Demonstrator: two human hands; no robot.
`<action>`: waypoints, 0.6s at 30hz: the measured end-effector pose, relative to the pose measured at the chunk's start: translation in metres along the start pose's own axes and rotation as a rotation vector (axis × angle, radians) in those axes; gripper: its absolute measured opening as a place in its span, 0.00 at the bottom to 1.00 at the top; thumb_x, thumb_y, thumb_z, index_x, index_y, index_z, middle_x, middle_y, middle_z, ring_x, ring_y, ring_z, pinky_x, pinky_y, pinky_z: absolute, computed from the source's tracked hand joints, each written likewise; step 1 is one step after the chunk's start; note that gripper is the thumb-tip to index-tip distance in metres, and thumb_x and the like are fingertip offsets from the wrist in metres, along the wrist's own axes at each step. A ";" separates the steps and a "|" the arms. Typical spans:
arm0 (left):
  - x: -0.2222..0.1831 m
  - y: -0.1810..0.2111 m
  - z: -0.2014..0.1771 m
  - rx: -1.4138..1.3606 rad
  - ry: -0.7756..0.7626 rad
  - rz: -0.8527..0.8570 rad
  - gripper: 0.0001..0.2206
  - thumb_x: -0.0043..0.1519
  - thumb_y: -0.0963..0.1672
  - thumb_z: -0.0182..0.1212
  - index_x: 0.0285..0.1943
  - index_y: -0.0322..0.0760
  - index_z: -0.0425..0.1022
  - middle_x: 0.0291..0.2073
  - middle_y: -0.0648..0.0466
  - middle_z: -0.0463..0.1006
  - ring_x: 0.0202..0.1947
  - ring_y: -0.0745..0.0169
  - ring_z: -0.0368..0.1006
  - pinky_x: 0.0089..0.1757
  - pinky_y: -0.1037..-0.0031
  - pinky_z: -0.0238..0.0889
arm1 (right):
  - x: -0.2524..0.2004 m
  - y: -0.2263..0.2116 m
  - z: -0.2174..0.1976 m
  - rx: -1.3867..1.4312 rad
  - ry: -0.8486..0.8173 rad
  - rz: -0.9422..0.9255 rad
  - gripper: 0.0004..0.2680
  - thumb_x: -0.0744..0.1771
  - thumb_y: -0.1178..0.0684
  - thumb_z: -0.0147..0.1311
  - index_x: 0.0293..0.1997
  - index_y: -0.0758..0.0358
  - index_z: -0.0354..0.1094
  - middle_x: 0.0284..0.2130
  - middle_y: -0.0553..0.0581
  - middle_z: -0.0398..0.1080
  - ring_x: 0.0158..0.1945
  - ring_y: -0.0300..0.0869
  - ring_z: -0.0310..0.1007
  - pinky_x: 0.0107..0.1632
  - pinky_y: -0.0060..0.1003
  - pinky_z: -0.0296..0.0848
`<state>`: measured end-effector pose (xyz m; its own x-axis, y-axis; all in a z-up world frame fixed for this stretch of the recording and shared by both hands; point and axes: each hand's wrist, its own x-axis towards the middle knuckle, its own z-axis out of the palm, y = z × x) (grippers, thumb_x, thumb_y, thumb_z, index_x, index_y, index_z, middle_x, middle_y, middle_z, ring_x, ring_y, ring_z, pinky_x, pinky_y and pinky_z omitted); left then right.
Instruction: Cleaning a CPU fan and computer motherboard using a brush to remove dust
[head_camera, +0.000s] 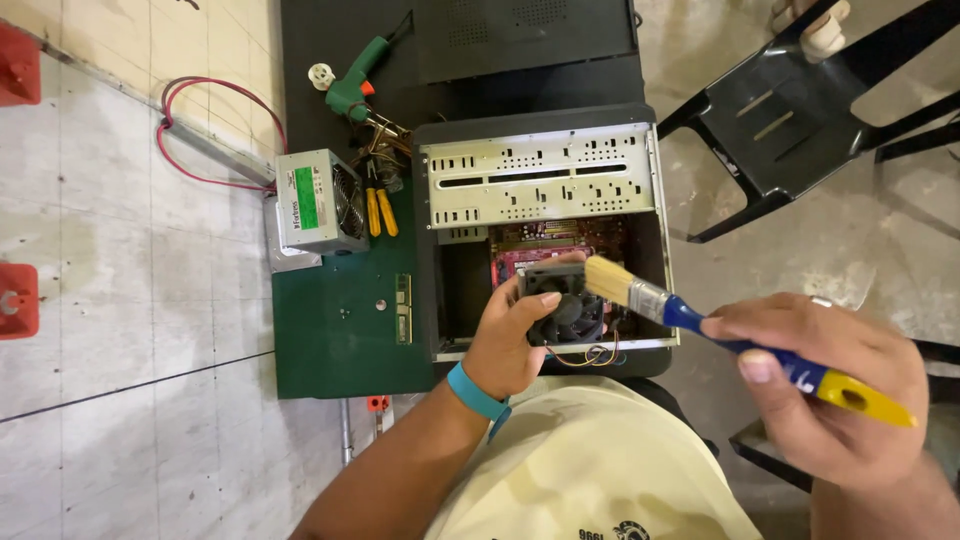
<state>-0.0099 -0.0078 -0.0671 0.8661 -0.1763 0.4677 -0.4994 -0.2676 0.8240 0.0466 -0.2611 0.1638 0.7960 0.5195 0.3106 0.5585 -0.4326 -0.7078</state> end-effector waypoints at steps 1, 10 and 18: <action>0.014 0.015 -0.005 -0.001 -0.003 -0.001 0.45 0.52 0.31 0.42 0.80 0.63 0.50 0.75 0.39 0.59 0.69 0.27 0.65 0.72 0.36 0.55 | 0.000 0.001 0.000 0.000 0.001 0.003 0.10 0.66 0.54 0.48 0.40 0.71 0.73 0.32 0.62 0.77 0.27 0.43 0.78 0.32 0.29 0.75; 0.065 0.070 -0.012 -0.861 0.153 -0.679 0.19 0.69 0.45 0.55 0.69 0.40 0.70 0.64 0.40 0.71 0.66 0.34 0.70 0.70 0.40 0.63 | 0.000 0.000 0.002 -0.139 -0.069 0.009 0.08 0.67 0.52 0.50 0.41 0.61 0.75 0.37 0.55 0.80 0.26 0.39 0.78 0.29 0.29 0.74; 0.073 0.073 -0.015 -0.979 0.247 -0.863 0.26 0.60 0.52 0.63 0.66 0.39 0.74 0.57 0.41 0.78 0.59 0.38 0.76 0.63 0.47 0.72 | 0.001 0.004 0.007 -0.170 -0.101 -0.071 0.07 0.67 0.52 0.50 0.39 0.62 0.75 0.36 0.55 0.80 0.31 0.41 0.81 0.33 0.33 0.79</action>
<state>0.0175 -0.0260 0.0323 0.9290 -0.0917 -0.3585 0.3388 0.6007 0.7241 0.0483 -0.2572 0.1574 0.7307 0.6207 0.2842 0.6503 -0.5059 -0.5667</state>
